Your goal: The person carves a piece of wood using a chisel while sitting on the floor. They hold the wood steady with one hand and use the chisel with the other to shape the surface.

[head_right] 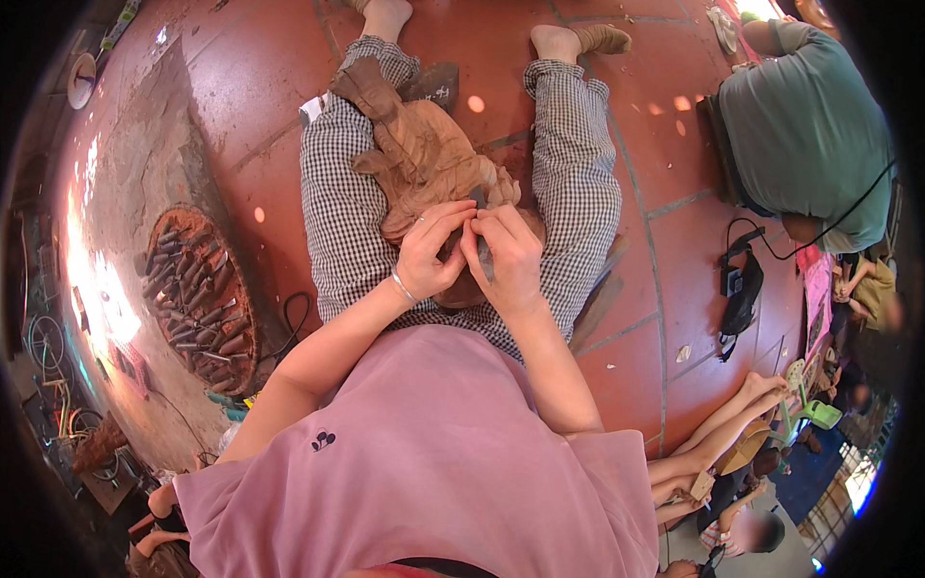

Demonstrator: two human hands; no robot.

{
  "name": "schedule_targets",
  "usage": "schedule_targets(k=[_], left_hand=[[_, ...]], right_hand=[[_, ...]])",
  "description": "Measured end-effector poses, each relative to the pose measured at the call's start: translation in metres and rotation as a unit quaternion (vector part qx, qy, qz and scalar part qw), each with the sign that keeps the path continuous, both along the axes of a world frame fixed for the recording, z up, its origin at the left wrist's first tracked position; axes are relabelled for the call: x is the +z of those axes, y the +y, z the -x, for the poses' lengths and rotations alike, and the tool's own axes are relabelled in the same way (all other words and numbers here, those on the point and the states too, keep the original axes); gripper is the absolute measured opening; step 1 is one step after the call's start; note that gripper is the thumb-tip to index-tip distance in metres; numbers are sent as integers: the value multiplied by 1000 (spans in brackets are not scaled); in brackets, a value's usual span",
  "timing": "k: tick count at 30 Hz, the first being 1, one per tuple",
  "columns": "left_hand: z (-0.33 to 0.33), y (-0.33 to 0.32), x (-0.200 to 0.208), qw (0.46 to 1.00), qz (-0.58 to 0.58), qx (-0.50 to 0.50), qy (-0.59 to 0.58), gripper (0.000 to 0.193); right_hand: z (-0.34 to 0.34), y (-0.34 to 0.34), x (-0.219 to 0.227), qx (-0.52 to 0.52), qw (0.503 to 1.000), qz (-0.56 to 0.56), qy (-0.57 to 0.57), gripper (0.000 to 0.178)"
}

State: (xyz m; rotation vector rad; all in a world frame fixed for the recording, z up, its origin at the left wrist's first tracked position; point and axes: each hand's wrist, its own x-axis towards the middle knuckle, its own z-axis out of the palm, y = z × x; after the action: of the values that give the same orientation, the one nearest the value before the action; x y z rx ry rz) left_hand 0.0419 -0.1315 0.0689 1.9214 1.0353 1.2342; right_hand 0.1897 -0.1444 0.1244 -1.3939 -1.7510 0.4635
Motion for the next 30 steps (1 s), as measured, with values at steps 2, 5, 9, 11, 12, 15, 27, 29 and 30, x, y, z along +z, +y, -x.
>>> schedule_targets(k=[2,5,9,11,12,15,27,29,30], left_hand=[[-1,0,0,1000,-10,5,1,43],[-2,-1,1,999,-26,25,8,39],[-4,-3,-6,998,-62,26,21,31],[-5,-3,-7,995,-85,23,39,28],[-6,-2,-5,994,-94,22,48,27],[-7,-1,-4,992,-109,22,51,26],[-8,-1,-8,989,-132,38,49,21],[-8,-1,-8,989,-132,40,48,21],[-8,-2,-7,989,-131,43,47,22]], right_hand=[[1,3,3,-12,1000,-3,8,14],[-7,3,2,14,999,31,6,15],[-22,18,2,-3,992,81,99,17],[-21,33,-3,-45,977,130,160,17],[-20,41,-3,-66,979,127,144,17],[-31,55,-11,-71,978,192,24,20],[-22,58,-34,-48,989,137,24,16],[-15,52,-41,-51,996,78,4,16],[-5,50,-34,-59,997,36,-30,17]])
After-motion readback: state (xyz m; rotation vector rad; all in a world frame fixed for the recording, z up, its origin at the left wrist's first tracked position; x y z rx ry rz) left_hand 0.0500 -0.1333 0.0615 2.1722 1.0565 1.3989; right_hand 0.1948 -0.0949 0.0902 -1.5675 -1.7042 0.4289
